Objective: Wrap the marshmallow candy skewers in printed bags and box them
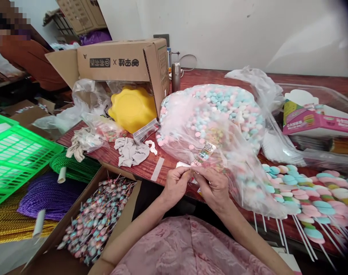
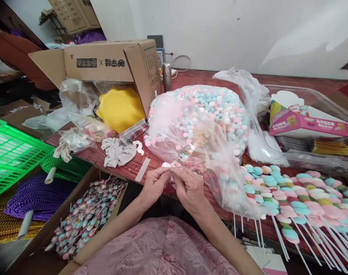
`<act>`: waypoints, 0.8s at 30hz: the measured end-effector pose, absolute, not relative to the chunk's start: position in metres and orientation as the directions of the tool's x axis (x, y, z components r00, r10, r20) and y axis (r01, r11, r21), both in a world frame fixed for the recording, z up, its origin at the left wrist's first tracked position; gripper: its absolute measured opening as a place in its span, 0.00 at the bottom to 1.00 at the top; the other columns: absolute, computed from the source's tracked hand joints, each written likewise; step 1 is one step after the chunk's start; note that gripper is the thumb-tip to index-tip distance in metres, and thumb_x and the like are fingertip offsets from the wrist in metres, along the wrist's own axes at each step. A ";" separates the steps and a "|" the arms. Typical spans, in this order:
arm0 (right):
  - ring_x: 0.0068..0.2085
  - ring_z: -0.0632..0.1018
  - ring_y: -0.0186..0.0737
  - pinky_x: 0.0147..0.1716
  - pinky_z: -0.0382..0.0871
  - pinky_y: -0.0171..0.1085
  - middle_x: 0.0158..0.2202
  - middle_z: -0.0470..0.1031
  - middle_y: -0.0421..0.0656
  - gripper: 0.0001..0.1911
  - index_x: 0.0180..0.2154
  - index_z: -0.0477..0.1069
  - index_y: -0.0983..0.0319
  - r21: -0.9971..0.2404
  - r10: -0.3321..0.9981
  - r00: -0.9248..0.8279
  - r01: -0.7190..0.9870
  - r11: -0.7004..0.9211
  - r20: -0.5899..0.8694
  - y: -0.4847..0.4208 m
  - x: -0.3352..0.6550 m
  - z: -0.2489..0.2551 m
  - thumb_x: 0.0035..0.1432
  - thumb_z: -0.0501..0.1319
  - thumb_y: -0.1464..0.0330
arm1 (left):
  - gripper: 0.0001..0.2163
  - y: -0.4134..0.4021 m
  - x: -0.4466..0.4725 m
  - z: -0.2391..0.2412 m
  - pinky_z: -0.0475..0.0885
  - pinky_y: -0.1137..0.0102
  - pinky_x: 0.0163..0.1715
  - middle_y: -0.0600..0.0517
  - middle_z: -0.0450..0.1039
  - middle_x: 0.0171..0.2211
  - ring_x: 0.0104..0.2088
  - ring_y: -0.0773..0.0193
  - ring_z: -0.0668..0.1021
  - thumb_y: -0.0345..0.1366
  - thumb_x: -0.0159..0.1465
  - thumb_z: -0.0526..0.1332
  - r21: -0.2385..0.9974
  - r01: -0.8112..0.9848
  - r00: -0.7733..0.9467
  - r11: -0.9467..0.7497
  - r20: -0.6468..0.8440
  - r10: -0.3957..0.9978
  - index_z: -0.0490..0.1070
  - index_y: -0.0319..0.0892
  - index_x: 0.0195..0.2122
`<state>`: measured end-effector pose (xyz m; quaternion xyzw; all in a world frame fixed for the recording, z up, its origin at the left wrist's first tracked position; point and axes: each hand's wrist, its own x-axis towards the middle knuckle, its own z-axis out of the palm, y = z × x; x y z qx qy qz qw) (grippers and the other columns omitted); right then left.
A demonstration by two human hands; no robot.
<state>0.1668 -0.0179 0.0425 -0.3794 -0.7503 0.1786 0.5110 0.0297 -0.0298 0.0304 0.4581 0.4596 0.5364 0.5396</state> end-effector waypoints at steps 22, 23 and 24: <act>0.30 0.79 0.36 0.34 0.73 0.36 0.34 0.81 0.41 0.21 0.50 0.74 0.58 -0.669 0.821 -0.427 0.488 0.561 0.378 -0.018 0.161 0.047 0.58 0.55 0.78 | 0.14 -0.034 0.019 0.015 0.54 0.73 0.24 0.57 0.59 0.21 0.22 0.73 0.58 0.43 0.61 0.61 0.955 -0.256 0.003 0.147 -0.152 0.988 0.71 0.38 0.25; 0.29 0.78 0.35 0.32 0.72 0.35 0.32 0.80 0.40 0.18 0.49 0.73 0.58 -0.685 0.834 -0.365 0.478 0.550 0.414 -0.021 0.161 0.045 0.59 0.56 0.76 | 0.14 -0.033 0.019 0.015 0.55 0.73 0.24 0.57 0.59 0.21 0.22 0.73 0.58 0.43 0.61 0.61 0.954 -0.261 -0.010 0.145 -0.153 0.988 0.70 0.38 0.24; 0.27 0.76 0.34 0.30 0.72 0.34 0.29 0.79 0.39 0.15 0.47 0.74 0.59 -0.709 0.850 -0.288 0.468 0.527 0.442 -0.024 0.161 0.042 0.59 0.58 0.75 | 0.15 -0.032 0.018 0.016 0.55 0.73 0.24 0.57 0.58 0.20 0.22 0.73 0.58 0.43 0.60 0.61 0.955 -0.265 -0.022 0.137 -0.148 0.989 0.69 0.38 0.23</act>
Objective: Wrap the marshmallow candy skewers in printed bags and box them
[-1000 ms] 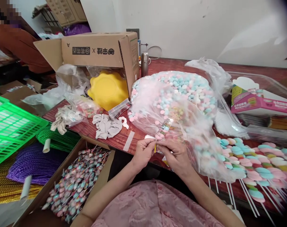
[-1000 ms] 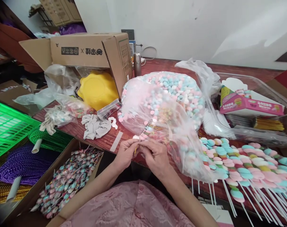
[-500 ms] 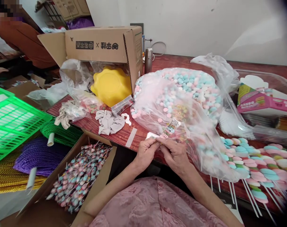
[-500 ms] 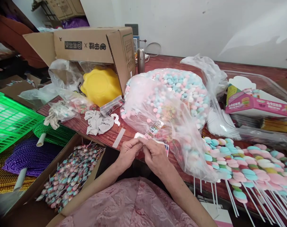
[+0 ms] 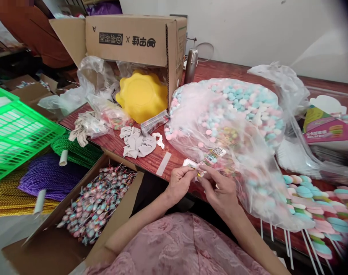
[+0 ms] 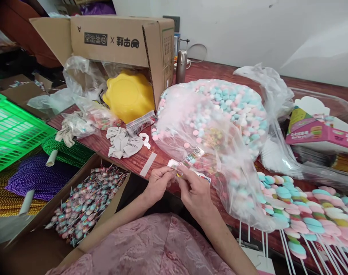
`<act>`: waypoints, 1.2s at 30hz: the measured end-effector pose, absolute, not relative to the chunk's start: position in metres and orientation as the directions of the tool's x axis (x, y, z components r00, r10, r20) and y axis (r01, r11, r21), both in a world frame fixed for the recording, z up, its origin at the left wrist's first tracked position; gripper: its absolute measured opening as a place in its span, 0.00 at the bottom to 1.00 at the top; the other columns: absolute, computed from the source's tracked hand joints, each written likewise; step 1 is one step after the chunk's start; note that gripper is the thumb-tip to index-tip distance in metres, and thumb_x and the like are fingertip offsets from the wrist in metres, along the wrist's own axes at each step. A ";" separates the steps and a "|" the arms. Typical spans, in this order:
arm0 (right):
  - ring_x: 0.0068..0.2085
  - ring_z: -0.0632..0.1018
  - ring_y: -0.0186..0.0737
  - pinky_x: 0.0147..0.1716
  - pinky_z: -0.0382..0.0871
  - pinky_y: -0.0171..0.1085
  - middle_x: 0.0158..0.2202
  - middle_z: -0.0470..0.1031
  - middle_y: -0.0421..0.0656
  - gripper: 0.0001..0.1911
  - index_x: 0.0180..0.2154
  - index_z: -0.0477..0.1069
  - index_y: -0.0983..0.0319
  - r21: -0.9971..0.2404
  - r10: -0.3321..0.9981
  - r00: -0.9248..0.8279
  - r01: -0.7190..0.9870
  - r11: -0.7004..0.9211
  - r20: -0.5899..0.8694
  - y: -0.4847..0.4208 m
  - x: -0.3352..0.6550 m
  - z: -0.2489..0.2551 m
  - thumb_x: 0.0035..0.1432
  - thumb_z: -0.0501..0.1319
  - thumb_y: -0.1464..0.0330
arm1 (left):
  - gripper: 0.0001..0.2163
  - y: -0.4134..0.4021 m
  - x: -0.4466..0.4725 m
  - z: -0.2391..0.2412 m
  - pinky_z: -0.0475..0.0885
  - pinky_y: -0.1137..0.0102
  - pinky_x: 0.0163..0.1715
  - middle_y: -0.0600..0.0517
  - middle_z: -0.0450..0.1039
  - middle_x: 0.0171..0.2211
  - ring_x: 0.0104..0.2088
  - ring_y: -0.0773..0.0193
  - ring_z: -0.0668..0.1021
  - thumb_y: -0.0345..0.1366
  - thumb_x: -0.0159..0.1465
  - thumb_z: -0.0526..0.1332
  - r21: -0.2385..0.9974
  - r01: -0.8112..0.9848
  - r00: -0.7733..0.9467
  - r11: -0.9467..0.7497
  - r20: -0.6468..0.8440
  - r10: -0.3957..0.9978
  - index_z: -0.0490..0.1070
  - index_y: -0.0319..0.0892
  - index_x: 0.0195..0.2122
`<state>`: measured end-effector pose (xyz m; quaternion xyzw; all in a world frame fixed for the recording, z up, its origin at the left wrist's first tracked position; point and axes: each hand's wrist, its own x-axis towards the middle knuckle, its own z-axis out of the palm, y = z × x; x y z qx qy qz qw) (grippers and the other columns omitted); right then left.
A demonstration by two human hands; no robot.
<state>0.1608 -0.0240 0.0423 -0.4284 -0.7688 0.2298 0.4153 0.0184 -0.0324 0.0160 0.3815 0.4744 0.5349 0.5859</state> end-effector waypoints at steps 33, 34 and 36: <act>0.34 0.78 0.41 0.36 0.75 0.43 0.33 0.79 0.46 0.22 0.57 0.67 0.65 -0.233 0.065 -0.838 -0.075 0.970 0.542 -0.032 0.218 0.081 0.66 0.46 0.75 | 0.12 -0.025 0.002 0.062 0.44 0.75 0.12 0.52 0.64 0.12 0.12 0.74 0.55 0.42 0.41 0.75 0.696 0.170 0.878 0.698 -0.429 0.213 0.77 0.41 0.17; 0.32 0.77 0.41 0.34 0.75 0.42 0.32 0.78 0.45 0.22 0.57 0.67 0.63 -0.259 0.064 -0.851 -0.086 0.962 0.521 -0.030 0.215 0.083 0.66 0.47 0.75 | 0.13 -0.024 0.001 0.062 0.45 0.75 0.12 0.52 0.65 0.12 0.12 0.73 0.56 0.43 0.40 0.76 0.705 0.187 0.884 0.684 -0.425 0.197 0.77 0.41 0.17; 0.30 0.76 0.39 0.31 0.74 0.40 0.30 0.77 0.43 0.20 0.54 0.69 0.60 -0.292 0.070 -0.868 -0.088 0.953 0.491 -0.027 0.210 0.085 0.64 0.50 0.76 | 0.15 -0.022 0.000 0.062 0.47 0.75 0.12 0.52 0.65 0.12 0.12 0.73 0.56 0.46 0.38 0.77 0.717 0.213 0.892 0.664 -0.420 0.167 0.77 0.42 0.17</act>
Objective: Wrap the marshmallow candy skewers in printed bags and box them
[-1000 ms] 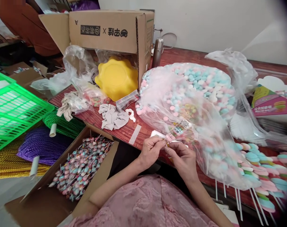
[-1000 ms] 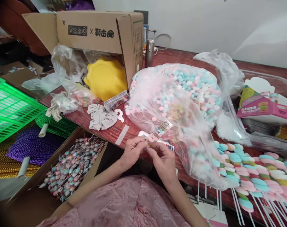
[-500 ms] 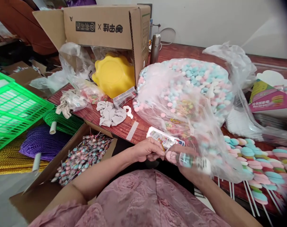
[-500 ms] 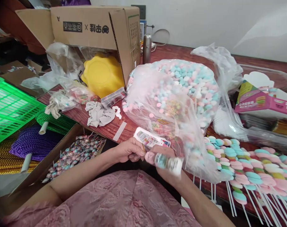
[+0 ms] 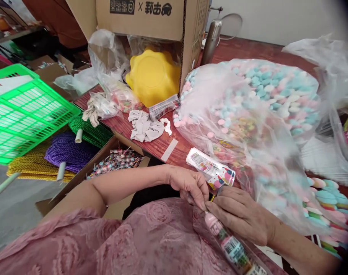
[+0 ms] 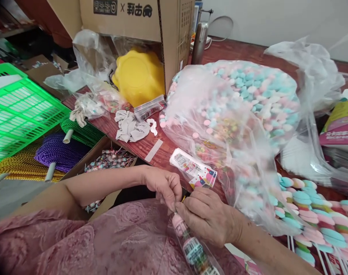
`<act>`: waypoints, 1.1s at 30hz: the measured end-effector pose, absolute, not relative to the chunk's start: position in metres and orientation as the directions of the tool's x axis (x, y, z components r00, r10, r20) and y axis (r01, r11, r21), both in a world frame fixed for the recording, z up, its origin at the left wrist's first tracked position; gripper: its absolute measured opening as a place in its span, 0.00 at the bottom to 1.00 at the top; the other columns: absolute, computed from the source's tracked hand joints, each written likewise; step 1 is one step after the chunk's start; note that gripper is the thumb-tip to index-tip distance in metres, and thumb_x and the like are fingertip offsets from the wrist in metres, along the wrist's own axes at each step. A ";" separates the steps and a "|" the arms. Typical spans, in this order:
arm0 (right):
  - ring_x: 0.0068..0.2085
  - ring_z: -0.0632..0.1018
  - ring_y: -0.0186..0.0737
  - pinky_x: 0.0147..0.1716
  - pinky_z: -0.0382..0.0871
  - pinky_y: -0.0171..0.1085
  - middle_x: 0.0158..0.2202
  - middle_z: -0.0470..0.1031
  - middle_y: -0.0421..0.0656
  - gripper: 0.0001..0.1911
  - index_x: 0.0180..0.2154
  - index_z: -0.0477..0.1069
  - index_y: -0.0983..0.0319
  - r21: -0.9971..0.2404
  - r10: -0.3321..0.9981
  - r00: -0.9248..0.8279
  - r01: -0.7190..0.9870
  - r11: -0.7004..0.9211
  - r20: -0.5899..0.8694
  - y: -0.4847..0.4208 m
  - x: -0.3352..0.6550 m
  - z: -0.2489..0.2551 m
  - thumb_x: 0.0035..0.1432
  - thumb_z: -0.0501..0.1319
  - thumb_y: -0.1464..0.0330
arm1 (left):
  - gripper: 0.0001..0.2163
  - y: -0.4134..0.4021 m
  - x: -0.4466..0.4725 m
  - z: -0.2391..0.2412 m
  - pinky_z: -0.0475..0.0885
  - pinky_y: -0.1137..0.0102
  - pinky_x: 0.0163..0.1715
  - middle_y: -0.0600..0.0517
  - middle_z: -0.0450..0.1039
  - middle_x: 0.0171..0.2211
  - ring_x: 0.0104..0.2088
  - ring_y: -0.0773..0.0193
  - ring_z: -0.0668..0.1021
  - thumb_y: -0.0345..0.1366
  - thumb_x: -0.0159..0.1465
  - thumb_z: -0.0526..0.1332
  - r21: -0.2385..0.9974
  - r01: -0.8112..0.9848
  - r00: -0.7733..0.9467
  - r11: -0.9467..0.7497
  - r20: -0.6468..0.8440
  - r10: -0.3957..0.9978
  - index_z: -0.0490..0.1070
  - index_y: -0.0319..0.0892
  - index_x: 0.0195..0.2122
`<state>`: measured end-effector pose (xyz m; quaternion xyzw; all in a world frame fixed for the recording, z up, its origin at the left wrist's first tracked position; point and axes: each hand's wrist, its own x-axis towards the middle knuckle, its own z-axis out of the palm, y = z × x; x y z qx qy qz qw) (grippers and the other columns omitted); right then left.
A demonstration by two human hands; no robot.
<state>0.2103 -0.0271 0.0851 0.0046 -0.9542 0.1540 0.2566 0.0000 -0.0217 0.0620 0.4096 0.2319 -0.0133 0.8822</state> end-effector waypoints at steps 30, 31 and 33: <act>0.23 0.64 0.31 0.24 0.58 0.32 0.21 0.63 0.35 0.13 0.25 0.66 0.61 -0.878 0.809 -0.532 0.225 0.422 0.252 0.012 0.192 0.062 0.62 0.57 0.66 | 0.12 -0.003 0.008 0.043 0.65 0.67 0.31 0.51 0.67 0.24 0.28 0.64 0.69 0.23 0.63 0.54 0.260 0.368 0.605 -0.893 0.662 0.443 0.67 0.41 0.23; 0.23 0.63 0.31 0.23 0.58 0.32 0.21 0.62 0.35 0.13 0.25 0.66 0.61 -0.932 0.855 -0.485 0.190 0.309 0.185 0.012 0.190 0.052 0.61 0.58 0.64 | 0.11 -0.002 0.007 0.037 0.68 0.67 0.33 0.50 0.68 0.25 0.30 0.64 0.71 0.23 0.63 0.54 0.328 0.352 0.570 -0.876 0.667 0.479 0.69 0.41 0.25; 0.22 0.62 0.30 0.21 0.57 0.31 0.20 0.63 0.34 0.14 0.26 0.67 0.61 -0.976 0.906 -0.413 0.146 0.162 0.089 0.014 0.188 0.036 0.60 0.59 0.61 | 0.09 -0.003 0.003 0.029 0.72 0.67 0.38 0.48 0.72 0.29 0.35 0.62 0.75 0.25 0.63 0.55 0.452 0.341 0.467 -0.824 0.680 0.566 0.72 0.40 0.30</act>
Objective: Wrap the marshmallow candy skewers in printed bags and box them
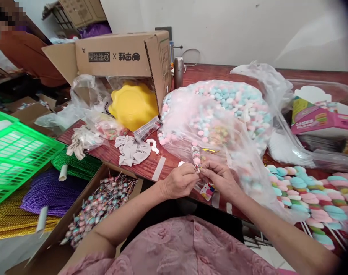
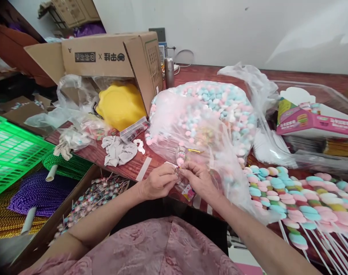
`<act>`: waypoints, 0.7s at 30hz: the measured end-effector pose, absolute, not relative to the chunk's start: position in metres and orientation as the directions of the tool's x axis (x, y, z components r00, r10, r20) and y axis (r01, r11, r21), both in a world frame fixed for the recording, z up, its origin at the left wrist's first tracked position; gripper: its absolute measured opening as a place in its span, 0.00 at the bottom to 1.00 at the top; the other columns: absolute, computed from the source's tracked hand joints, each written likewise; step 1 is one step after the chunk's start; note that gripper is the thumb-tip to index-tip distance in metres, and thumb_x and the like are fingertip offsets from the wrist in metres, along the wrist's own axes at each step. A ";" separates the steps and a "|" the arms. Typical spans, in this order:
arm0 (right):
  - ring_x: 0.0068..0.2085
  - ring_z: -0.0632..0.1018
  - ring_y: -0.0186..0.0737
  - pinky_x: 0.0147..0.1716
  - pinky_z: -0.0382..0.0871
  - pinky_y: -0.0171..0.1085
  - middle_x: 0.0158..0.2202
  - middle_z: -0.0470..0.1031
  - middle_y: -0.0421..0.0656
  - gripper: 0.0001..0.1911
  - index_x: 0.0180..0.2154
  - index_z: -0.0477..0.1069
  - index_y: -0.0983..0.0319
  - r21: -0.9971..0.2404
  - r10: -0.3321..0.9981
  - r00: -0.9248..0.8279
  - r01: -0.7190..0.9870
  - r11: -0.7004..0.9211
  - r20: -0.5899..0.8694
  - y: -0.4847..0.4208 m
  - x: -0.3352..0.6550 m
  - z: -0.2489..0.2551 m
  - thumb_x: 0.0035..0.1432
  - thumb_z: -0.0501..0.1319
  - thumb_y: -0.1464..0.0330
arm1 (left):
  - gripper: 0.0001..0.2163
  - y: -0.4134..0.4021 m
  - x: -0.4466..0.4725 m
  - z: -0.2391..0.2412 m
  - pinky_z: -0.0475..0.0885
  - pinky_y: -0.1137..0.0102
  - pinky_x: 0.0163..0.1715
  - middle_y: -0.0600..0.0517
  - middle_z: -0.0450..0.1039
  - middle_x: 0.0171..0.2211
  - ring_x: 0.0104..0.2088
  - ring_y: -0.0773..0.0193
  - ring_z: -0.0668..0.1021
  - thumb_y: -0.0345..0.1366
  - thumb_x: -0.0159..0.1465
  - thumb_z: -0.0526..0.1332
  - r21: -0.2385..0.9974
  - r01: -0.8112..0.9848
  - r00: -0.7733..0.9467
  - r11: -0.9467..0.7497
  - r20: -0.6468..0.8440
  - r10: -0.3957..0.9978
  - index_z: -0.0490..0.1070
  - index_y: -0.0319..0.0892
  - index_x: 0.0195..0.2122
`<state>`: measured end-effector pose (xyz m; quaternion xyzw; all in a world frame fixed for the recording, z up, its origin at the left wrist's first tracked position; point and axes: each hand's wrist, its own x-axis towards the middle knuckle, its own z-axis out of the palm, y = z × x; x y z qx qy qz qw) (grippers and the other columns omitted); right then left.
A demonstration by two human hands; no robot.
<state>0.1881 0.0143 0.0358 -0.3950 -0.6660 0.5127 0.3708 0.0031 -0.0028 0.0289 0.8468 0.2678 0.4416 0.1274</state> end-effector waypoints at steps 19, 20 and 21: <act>0.29 0.73 0.39 0.31 0.65 0.36 0.28 0.74 0.44 0.13 0.33 0.75 0.62 -0.495 0.711 -0.489 0.511 0.703 0.505 0.054 0.162 0.042 0.56 0.52 0.77 | 0.09 0.004 0.000 0.037 0.76 0.69 0.39 0.47 0.75 0.37 0.39 0.64 0.78 0.26 0.61 0.63 0.627 0.325 0.056 -0.708 0.735 0.676 0.73 0.40 0.42; 0.29 0.73 0.38 0.31 0.65 0.36 0.28 0.74 0.44 0.13 0.33 0.75 0.62 -0.513 0.710 -0.472 0.492 0.704 0.522 0.057 0.164 0.053 0.56 0.52 0.77 | 0.14 0.007 -0.003 0.044 0.75 0.66 0.43 0.45 0.75 0.41 0.43 0.61 0.78 0.28 0.60 0.65 0.617 0.357 0.060 -0.701 0.734 0.677 0.71 0.40 0.48; 0.29 0.73 0.37 0.31 0.65 0.35 0.28 0.75 0.43 0.13 0.34 0.75 0.62 -0.549 0.710 -0.467 0.450 0.704 0.527 0.059 0.168 0.066 0.57 0.53 0.77 | 0.19 0.011 -0.006 0.053 0.74 0.62 0.48 0.41 0.73 0.47 0.48 0.57 0.76 0.31 0.60 0.66 0.598 0.398 0.074 -0.696 0.735 0.674 0.69 0.39 0.52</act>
